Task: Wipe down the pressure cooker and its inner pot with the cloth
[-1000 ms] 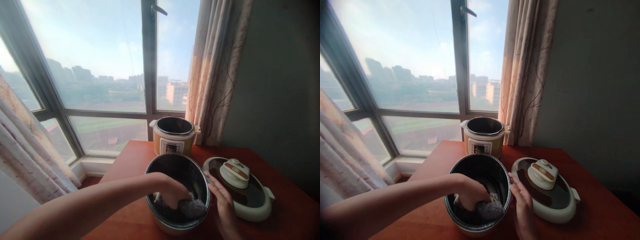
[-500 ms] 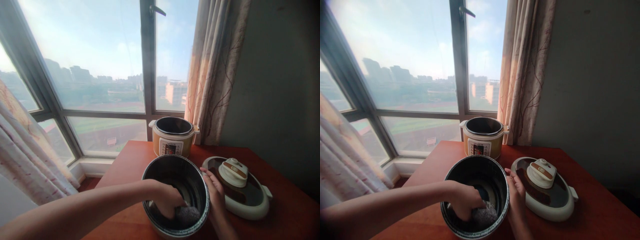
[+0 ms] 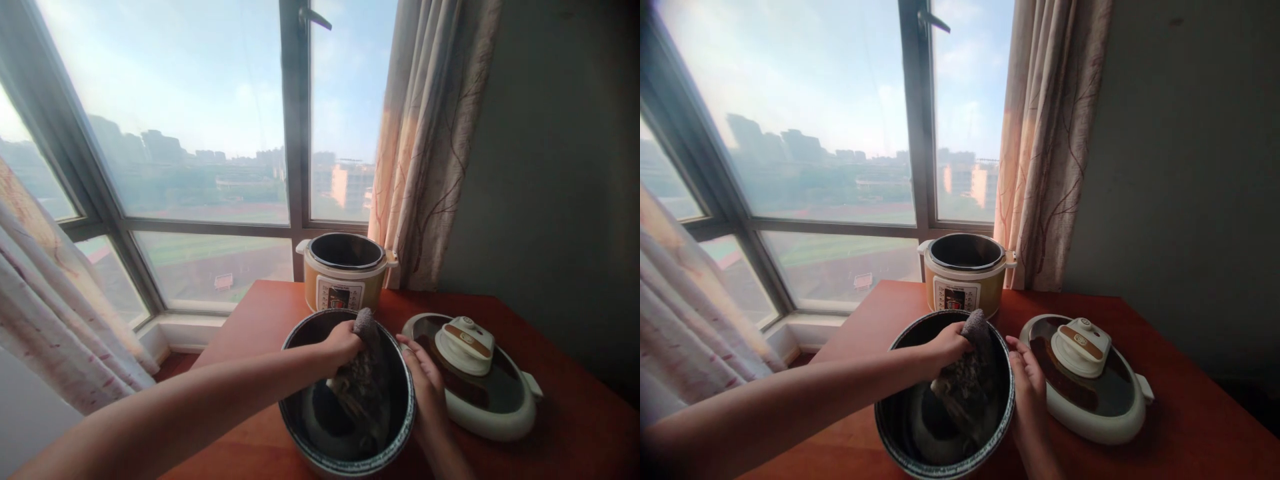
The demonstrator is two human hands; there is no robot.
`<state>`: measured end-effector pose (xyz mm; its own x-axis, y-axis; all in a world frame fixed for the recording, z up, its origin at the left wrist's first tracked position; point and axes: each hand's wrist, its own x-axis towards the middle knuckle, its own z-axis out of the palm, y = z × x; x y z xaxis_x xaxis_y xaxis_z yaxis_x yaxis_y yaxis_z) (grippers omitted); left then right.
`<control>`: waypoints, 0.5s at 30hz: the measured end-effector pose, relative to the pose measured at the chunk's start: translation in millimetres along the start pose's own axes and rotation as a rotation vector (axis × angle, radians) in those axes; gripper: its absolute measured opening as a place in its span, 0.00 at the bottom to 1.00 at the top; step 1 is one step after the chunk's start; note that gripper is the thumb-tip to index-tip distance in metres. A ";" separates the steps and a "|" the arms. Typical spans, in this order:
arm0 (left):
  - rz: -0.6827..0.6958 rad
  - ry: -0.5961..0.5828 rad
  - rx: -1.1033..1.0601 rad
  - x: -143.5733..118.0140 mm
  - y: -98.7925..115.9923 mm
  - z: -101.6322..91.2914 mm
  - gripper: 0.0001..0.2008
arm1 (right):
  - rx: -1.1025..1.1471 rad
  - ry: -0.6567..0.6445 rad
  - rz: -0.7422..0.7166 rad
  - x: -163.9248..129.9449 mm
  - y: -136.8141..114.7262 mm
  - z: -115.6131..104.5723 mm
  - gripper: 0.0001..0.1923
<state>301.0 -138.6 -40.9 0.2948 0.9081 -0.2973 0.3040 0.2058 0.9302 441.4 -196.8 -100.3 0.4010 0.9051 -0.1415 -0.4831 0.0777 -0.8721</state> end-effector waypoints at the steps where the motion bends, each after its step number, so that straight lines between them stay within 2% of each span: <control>1: 0.011 -0.002 0.002 1.9 -1.3 -2.2 0.18 | -0.006 -0.009 -0.007 0.4 1.0 0.8 0.31; 4: 0.081 -0.039 0.085 4.3 -7.0 -4.8 0.22 | -0.006 -0.031 -0.030 2.8 4.8 3.7 0.29; 7: 0.189 -0.141 0.316 2.3 -11.4 -4.9 0.26 | -0.033 -0.042 -0.057 7.9 7.3 4.9 0.27; 9: 0.271 -0.267 0.502 -2.0 -11.8 -7.6 0.28 | -0.075 -0.058 -0.083 12.8 7.2 4.3 0.26; 12: 0.405 -0.516 0.727 -11.7 -8.1 -18.7 0.30 | -0.131 -0.079 -0.105 20.8 4.9 3.4 0.27; 15: 0.417 -0.762 0.827 -19.4 -1.3 -36.1 0.31 | -0.149 -0.102 -0.100 28.5 2.5 3.6 0.29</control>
<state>262.2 -143.3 -28.6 0.8846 0.3427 -0.3164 0.4654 -0.6027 0.6482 448.8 -169.3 -104.8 0.3564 0.9343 -0.0087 -0.3211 0.1137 -0.9402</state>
